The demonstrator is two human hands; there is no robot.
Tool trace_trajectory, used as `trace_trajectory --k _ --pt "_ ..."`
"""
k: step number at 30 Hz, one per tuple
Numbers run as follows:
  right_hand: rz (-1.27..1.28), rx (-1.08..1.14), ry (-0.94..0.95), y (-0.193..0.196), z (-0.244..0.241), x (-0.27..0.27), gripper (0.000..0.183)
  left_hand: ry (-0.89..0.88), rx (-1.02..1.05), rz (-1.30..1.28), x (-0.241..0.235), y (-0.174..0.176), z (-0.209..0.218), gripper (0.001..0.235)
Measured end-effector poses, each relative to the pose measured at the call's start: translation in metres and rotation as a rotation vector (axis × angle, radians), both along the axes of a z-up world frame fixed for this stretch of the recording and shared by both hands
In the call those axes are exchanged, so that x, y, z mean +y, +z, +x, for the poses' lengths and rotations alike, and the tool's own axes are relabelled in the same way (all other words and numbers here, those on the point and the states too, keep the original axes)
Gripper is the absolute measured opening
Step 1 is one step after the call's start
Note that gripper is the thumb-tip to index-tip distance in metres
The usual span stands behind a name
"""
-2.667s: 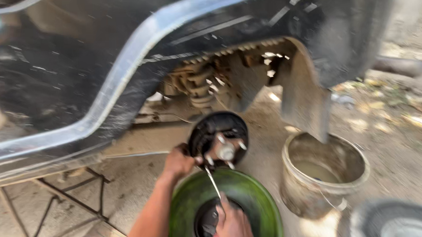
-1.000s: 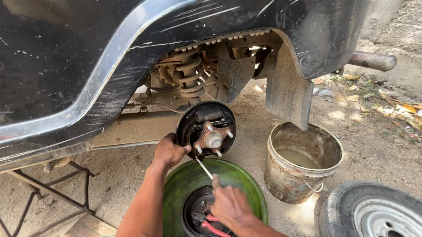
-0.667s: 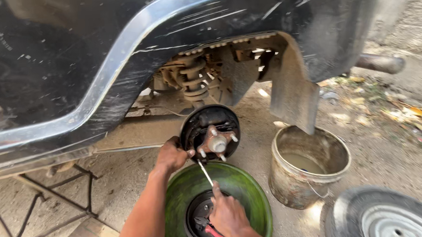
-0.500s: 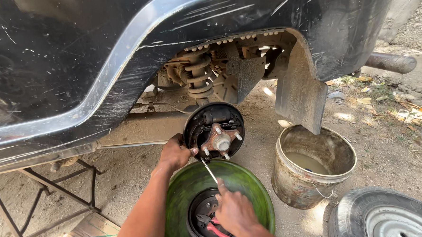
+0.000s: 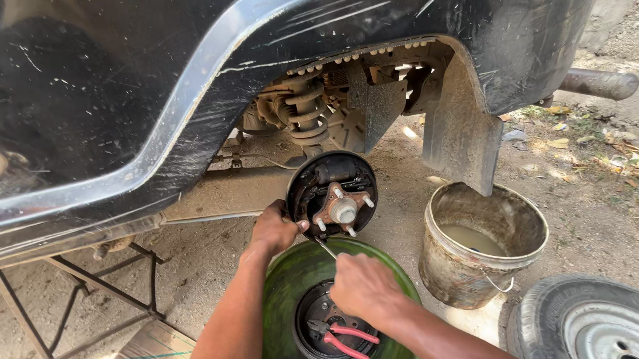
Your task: The person uses pliers and a screwdriver to adjust and manipulate components within a vehicle's drum brake assembly. They repeatedly pry and turn parts inside the brake drum while the wheel is removed.
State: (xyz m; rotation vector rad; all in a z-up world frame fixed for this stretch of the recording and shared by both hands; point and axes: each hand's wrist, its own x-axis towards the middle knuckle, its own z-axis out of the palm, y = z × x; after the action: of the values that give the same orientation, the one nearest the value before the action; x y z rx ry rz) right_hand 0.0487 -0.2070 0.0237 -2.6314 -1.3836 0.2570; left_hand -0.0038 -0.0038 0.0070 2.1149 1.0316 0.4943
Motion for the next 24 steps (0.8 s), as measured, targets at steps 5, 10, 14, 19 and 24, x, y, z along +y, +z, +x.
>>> trace_trajectory --k 5,10,14,19,24 --pt "-0.007 0.012 -0.021 -0.004 -0.002 -0.008 0.021 -0.012 -0.051 -0.008 0.005 -0.008 0.003 0.061" --pt "-0.023 0.017 -0.038 0.002 -0.007 0.000 0.026 -0.009 -0.076 -0.002 0.009 -0.012 0.005 0.059" --pt "0.102 -0.028 -0.056 -0.017 -0.012 -0.011 0.052 0.017 -0.043 -0.013 0.007 -0.014 0.006 0.057" --pt "0.162 0.074 -0.081 -0.042 -0.013 -0.005 0.062 0.020 -0.069 0.032 0.008 -0.013 0.008 0.058" --pt "0.147 0.106 -0.092 -0.052 -0.010 -0.006 0.065 0.027 -0.029 -0.021 0.006 -0.009 0.008 0.055"
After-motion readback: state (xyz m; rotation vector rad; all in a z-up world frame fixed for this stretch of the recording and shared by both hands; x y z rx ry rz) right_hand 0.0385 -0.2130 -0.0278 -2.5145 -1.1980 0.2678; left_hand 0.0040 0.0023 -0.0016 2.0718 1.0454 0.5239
